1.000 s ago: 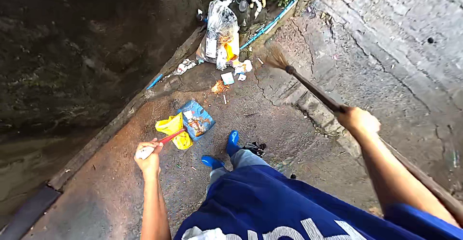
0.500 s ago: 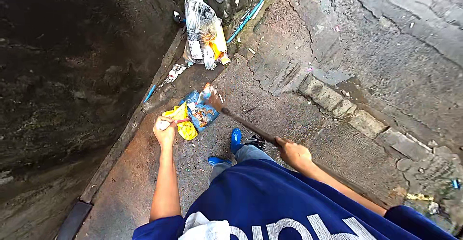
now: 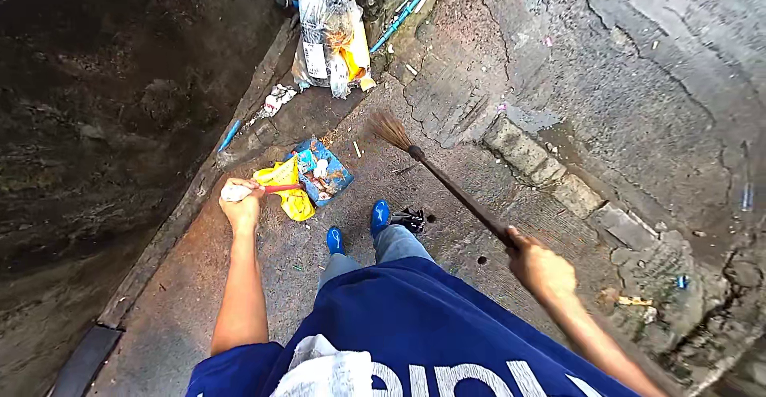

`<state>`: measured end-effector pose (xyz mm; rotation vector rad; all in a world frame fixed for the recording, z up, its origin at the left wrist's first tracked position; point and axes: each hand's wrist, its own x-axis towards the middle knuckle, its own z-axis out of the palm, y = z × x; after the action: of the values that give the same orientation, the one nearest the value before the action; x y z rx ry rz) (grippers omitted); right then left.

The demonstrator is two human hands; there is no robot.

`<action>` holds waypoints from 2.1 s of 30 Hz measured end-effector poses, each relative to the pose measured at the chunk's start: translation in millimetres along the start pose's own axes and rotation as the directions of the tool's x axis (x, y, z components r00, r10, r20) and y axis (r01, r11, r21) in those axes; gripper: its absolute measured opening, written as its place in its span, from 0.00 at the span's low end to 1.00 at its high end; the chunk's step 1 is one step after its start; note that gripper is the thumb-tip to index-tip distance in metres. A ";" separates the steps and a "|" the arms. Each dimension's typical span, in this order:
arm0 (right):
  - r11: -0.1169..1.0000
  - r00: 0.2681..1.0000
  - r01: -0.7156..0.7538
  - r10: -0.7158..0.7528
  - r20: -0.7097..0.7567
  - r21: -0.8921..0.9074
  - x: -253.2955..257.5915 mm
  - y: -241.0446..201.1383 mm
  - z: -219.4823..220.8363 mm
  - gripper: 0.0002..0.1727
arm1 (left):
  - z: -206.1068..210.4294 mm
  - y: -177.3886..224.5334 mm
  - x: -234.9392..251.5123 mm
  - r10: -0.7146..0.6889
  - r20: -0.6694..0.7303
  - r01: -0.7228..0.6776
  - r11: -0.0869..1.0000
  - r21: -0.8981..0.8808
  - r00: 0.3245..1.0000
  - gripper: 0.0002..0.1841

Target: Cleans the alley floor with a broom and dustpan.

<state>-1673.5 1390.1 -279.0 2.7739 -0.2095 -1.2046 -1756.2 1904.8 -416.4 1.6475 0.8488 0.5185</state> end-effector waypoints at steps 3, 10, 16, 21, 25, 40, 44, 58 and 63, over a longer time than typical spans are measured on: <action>1.000 0.980 -0.013 0.014 0.199 -0.007 -1.7 -45.4 65.5 0.30 | -12.4 -3.2 8.0 0.012 0.022 -0.012 1.000 -0.012 1.000 0.21; 0.972 0.975 -0.033 -0.020 0.220 0.234 -80.6 -8.9 82.4 0.27 | -95.7 -8.6 32.1 0.034 0.101 -0.037 0.999 0.026 0.994 0.22; 0.885 0.939 -0.343 0.327 0.102 0.315 -129.1 5.2 124.6 0.27 | -115.7 11.1 37.2 0.056 0.155 -0.063 0.997 0.037 0.986 0.18; 0.904 0.948 -0.282 0.210 0.240 0.322 -87.3 -73.6 177.6 0.25 | -94.7 -14.5 39.1 0.166 0.180 -0.160 0.986 -0.047 0.969 0.16; 0.926 0.964 -0.120 0.022 0.265 0.358 -87.4 -69.5 131.7 0.27 | -90.3 -8.5 49.0 0.131 0.240 -0.146 0.988 0.047 0.962 0.17; 0.936 0.952 0.051 -0.151 0.267 0.347 -9.2 -21.4 11.0 0.25 | 69.6 75.4 63.6 0.293 -0.019 -0.291 0.936 -0.199 0.956 0.08; 0.867 0.946 0.016 -0.174 0.273 0.498 12.2 84.3 -13.9 0.27 | 130.3 147.0 80.3 0.291 -0.041 -0.294 0.934 -0.204 0.956 0.06; 0.228 0.950 -0.308 0.125 0.286 0.923 234.0 278.7 -158.7 0.26 | 436.6 344.5 87.5 0.330 -0.112 -0.348 0.878 -0.329 0.937 0.19; 0.052 0.943 -0.305 0.154 0.294 0.951 363.6 312.8 -246.1 0.23 | 596.3 390.4 114.2 0.321 -0.130 -0.345 0.829 -0.440 0.938 0.21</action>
<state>-1273.3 1031.8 -324.1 3.2651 -2.2803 -1.3929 -1151.3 1575.4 -200.5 1.3435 0.4201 0.9346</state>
